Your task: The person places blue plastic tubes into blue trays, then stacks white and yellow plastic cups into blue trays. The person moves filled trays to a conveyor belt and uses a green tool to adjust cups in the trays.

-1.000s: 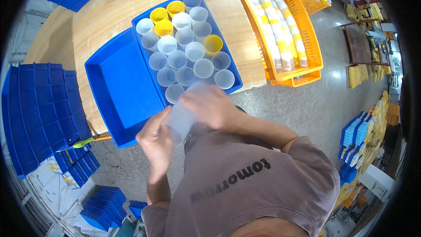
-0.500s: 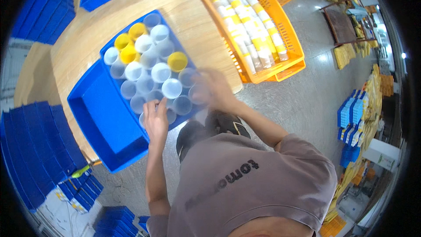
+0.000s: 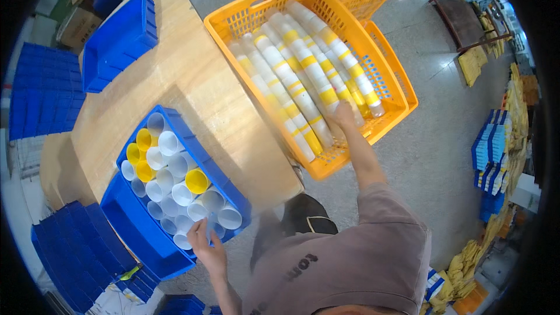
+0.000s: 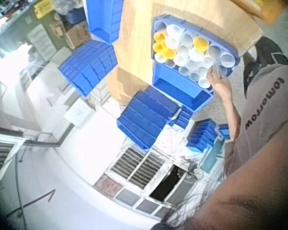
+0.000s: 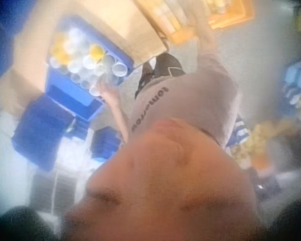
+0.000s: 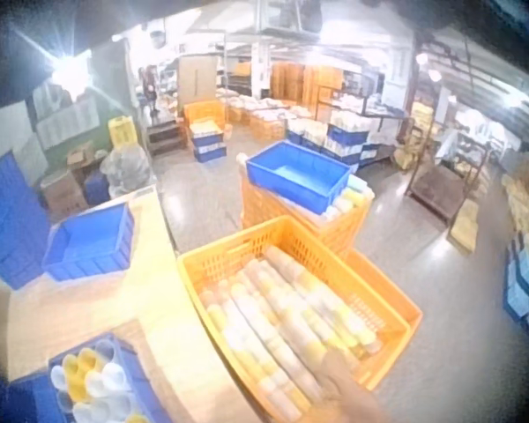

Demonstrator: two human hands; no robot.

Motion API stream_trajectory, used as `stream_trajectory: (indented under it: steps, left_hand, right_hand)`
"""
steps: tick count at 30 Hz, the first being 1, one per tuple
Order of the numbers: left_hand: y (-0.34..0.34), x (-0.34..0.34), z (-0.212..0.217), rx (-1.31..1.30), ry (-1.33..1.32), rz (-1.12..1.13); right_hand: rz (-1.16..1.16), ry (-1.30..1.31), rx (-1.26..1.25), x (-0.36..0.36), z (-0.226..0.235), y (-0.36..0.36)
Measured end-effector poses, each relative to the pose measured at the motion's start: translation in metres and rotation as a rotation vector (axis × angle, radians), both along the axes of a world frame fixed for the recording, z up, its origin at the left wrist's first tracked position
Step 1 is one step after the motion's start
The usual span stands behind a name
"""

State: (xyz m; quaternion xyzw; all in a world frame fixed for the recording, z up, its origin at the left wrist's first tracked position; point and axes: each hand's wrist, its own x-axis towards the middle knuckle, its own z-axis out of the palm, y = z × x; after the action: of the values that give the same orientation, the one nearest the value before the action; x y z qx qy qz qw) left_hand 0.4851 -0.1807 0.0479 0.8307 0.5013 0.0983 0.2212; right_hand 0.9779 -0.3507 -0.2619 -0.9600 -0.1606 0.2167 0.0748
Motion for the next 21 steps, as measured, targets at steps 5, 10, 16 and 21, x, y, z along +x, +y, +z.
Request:
stream_trajectory:
  steps: [5,10,16,21]
  left_hand:
    - [-0.001,0.041,0.01,0.079,-0.071,-0.087]
    - [0.012,0.062,-0.007,0.004,-0.344,-0.197]
    - [0.035,0.096,-0.037,-0.95,-0.73,0.07]
    - [0.056,0.054,0.006,-1.957,-0.757,-0.127]
  right_hand:
    - [-0.051,0.279,0.471,-0.036,0.064,0.021]
    - [0.007,0.158,0.702,-0.102,0.143,0.008]
    - [0.343,0.066,1.111,-0.226,0.221,-0.003]
    - [0.676,0.15,1.114,-0.316,0.256,0.012]
